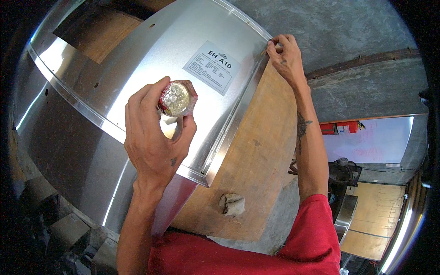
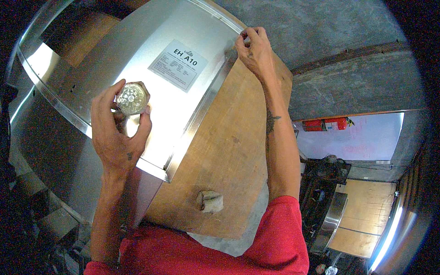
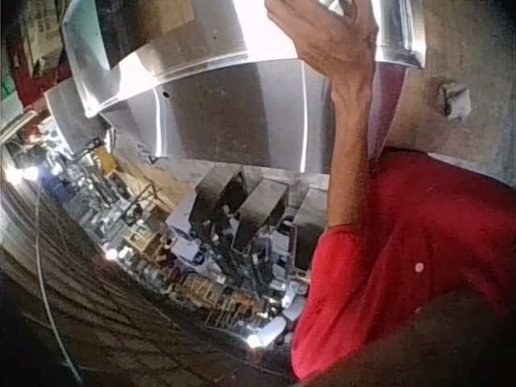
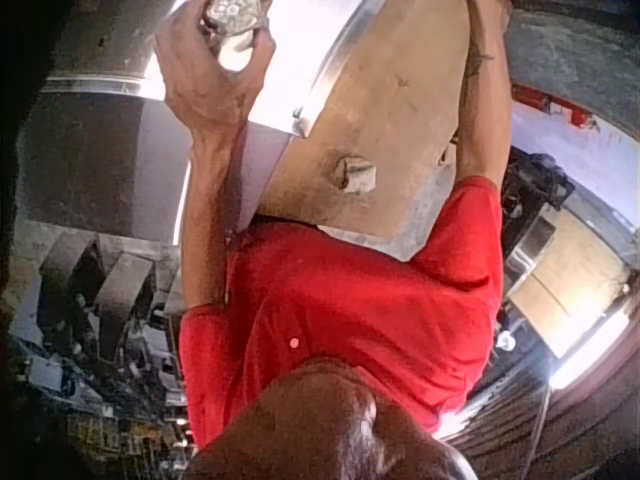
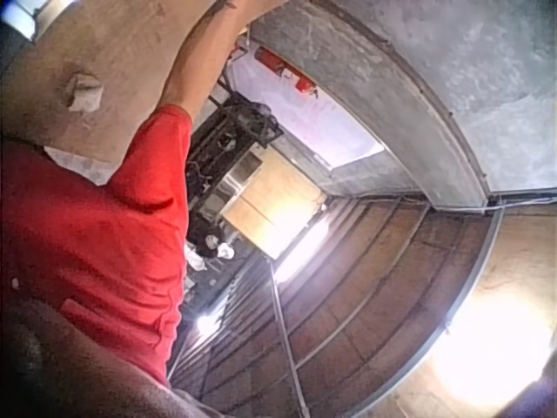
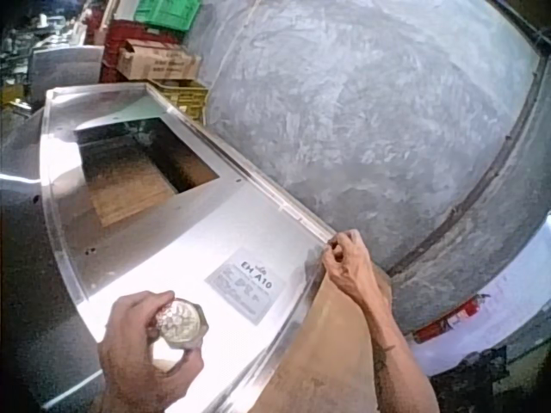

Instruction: The person wipes a stainless steel appliance with a cloth, then applies a substance from a small container to the surface and continues wiping. The person also dips the cloth into a bucket of water and wrings it out before resuming cleaning.

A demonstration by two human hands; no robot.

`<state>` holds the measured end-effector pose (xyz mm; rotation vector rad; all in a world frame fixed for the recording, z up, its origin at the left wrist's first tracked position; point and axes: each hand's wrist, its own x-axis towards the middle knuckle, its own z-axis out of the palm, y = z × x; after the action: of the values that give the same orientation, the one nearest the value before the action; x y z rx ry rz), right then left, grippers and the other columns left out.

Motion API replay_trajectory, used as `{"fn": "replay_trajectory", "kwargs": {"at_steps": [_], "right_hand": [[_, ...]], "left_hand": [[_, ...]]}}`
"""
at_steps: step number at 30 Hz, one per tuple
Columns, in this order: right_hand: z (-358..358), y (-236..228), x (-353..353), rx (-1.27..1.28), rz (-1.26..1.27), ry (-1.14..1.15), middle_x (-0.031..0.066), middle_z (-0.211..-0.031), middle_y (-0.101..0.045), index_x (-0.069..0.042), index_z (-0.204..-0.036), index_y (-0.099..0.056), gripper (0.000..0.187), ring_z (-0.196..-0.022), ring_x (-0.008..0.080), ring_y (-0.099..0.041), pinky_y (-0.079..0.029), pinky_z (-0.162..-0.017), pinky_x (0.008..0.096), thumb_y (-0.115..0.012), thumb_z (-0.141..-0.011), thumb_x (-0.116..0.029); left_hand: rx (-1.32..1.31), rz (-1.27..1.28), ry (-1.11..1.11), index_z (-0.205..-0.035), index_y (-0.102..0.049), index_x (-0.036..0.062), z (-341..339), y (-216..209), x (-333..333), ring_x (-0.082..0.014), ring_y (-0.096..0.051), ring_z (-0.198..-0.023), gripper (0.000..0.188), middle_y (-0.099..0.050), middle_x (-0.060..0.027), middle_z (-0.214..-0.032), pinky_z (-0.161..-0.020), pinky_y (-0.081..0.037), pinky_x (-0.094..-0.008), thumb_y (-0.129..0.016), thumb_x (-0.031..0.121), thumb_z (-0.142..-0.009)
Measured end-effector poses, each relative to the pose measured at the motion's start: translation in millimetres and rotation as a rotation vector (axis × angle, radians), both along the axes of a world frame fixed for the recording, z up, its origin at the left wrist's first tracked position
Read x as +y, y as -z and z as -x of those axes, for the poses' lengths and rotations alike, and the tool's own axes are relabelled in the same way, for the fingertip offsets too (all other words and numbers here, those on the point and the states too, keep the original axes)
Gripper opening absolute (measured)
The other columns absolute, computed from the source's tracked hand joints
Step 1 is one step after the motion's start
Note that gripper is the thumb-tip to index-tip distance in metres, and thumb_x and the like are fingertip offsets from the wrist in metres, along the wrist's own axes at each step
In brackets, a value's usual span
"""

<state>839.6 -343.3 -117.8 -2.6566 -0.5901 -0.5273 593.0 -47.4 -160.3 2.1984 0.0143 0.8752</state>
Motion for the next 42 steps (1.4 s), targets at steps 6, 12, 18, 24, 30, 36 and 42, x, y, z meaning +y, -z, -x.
{"fn": "replay_trajectory", "kwargs": {"at_steps": [6, 12, 18, 24, 30, 36, 42], "right_hand": [[-2, 2, 1, -0.019, -0.051, -0.023, 0.0228, -0.114, -0.065, 0.002, -0.111, -0.071, 0.025, -0.089, 0.0355, -0.075, -0.061, -0.079, 0.0432, -0.071, -0.099, -0.02], [-2, 0, 0, -0.008, -0.007, -0.012, 0.0201, -0.12, -0.063, 0.003, -0.113, -0.07, 0.027, -0.094, 0.032, -0.077, -0.062, -0.08, 0.0399, -0.069, -0.104, -0.022], [0, 0, 1, -0.007, -0.053, -0.029, 0.0231, -0.115, -0.064, 0.003, -0.11, -0.071, 0.026, -0.09, 0.036, -0.075, -0.062, -0.08, 0.0433, -0.071, -0.1, -0.021], [0, 0, 0, -0.016, -0.038, -0.021, 0.0226, -0.115, -0.063, 0.003, -0.112, -0.071, 0.026, -0.089, 0.0352, -0.075, -0.061, -0.08, 0.0423, -0.071, -0.1, -0.021], [-1, 0, 1, -0.01, -0.069, -0.036, 0.0219, -0.115, -0.064, 0.002, -0.111, -0.072, 0.025, -0.089, 0.0336, -0.075, -0.061, -0.078, 0.0416, -0.071, -0.1, -0.02], [-2, -2, 0, 0.011, -0.038, -0.034, 0.0181, -0.12, -0.062, 0.004, -0.113, -0.07, 0.027, -0.093, 0.0291, -0.077, -0.061, -0.078, 0.0373, -0.068, -0.105, -0.021], [-6, -4, -9, -0.024, -0.078, 0.012, 0.0211, -0.117, -0.065, 0.0, -0.11, -0.072, 0.023, -0.092, 0.0327, -0.074, -0.062, -0.079, 0.0406, -0.071, -0.1, -0.021]], "left_hand": [[0.004, 0.027, -0.008, -0.143, -0.059, 0.0054, -1, 2, -1, -0.03, -0.065, -0.117, 0.072, -0.064, -0.0165, -0.13, -0.094, -0.057, -0.0422, -0.088, 0.011, -0.078], [-0.051, 0.029, -0.028, -0.138, -0.064, 0.0047, -3, 1, 0, -0.0287, -0.068, -0.106, 0.064, -0.067, -0.0152, -0.126, -0.081, -0.06, -0.0359, -0.086, 0.005, -0.079], [0.008, 0.014, -0.007, -0.144, -0.058, 0.0046, -1, 1, 0, -0.0301, -0.064, -0.117, 0.073, -0.063, -0.0169, -0.13, -0.092, -0.059, -0.0419, -0.088, 0.013, -0.078], [-0.009, -0.016, -0.007, -0.145, -0.057, 0.0057, -1, 1, 1, -0.0301, -0.064, -0.118, 0.074, -0.063, -0.017, -0.131, -0.091, -0.06, -0.042, -0.089, 0.014, -0.078], [0.018, -0.007, -0.011, -0.145, -0.057, 0.0069, 1, -2, 1, -0.0302, -0.064, -0.118, 0.075, -0.063, -0.017, -0.131, -0.092, -0.059, -0.0416, -0.089, 0.014, -0.078], [0.03, 0.002, -0.007, -0.146, -0.057, 0.0074, 1, 0, 2, -0.0298, -0.064, -0.118, 0.076, -0.062, -0.0164, -0.131, -0.091, -0.06, -0.0407, -0.089, 0.014, -0.077], [-0.039, -0.013, -0.036, -0.139, -0.062, 0.0049, -1, -4, -2, -0.0299, -0.068, -0.105, 0.064, -0.066, -0.0163, -0.124, -0.083, -0.059, -0.0376, -0.085, 0.006, -0.079]]}}
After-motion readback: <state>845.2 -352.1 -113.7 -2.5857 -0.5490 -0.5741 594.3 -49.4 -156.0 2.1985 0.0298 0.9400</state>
